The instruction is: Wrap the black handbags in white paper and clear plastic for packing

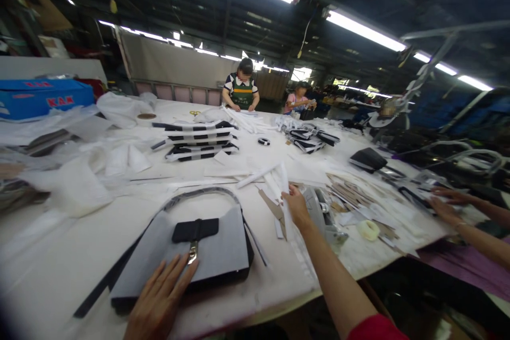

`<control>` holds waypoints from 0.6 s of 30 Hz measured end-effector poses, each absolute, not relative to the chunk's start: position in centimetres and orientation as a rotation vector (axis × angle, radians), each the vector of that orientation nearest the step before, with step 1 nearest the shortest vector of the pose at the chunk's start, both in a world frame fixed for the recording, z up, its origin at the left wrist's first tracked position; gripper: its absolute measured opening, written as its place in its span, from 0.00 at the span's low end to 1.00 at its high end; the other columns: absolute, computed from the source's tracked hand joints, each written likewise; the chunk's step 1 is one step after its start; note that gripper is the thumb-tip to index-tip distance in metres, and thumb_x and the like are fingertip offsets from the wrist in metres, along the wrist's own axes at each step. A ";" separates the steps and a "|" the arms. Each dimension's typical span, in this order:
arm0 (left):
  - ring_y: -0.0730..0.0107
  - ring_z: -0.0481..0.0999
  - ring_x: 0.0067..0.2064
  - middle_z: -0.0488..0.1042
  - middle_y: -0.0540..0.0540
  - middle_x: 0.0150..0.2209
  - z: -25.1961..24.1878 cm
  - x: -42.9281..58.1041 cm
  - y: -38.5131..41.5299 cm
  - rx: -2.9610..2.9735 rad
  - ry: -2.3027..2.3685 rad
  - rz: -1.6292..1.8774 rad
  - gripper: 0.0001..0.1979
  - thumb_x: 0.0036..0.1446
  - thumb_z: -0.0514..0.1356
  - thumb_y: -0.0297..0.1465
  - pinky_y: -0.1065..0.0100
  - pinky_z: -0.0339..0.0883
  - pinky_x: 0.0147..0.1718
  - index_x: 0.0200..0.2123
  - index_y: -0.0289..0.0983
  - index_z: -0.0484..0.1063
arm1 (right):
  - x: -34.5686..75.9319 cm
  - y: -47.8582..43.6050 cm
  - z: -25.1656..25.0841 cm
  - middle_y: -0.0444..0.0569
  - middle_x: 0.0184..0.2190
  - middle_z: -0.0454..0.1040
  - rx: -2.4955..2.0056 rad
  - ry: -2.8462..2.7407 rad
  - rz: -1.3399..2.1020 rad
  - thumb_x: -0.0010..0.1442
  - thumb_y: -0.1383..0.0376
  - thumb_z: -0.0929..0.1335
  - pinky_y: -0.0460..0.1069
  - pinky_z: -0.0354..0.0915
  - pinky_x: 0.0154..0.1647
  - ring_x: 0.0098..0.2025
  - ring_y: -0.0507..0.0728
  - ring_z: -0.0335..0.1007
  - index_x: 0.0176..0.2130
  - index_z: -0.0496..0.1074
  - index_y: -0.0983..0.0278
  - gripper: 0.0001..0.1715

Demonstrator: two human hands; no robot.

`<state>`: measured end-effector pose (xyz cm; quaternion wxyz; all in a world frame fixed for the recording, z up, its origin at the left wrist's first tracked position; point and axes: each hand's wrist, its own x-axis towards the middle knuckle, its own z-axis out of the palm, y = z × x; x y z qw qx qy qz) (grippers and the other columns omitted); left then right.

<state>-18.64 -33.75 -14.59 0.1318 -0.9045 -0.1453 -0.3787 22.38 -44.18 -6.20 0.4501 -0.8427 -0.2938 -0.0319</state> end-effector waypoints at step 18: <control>0.64 0.79 0.42 0.78 0.48 0.45 -6.3 -18.6 -31.3 -3.221 -0.239 -0.450 0.24 0.54 0.62 0.26 0.70 0.71 0.40 0.55 0.45 0.69 | 0.8 -56.8 -5.8 0.47 0.42 0.77 -1.733 -1.857 0.427 0.53 0.73 0.69 0.49 0.71 0.45 0.43 0.57 0.75 0.46 0.76 0.55 0.22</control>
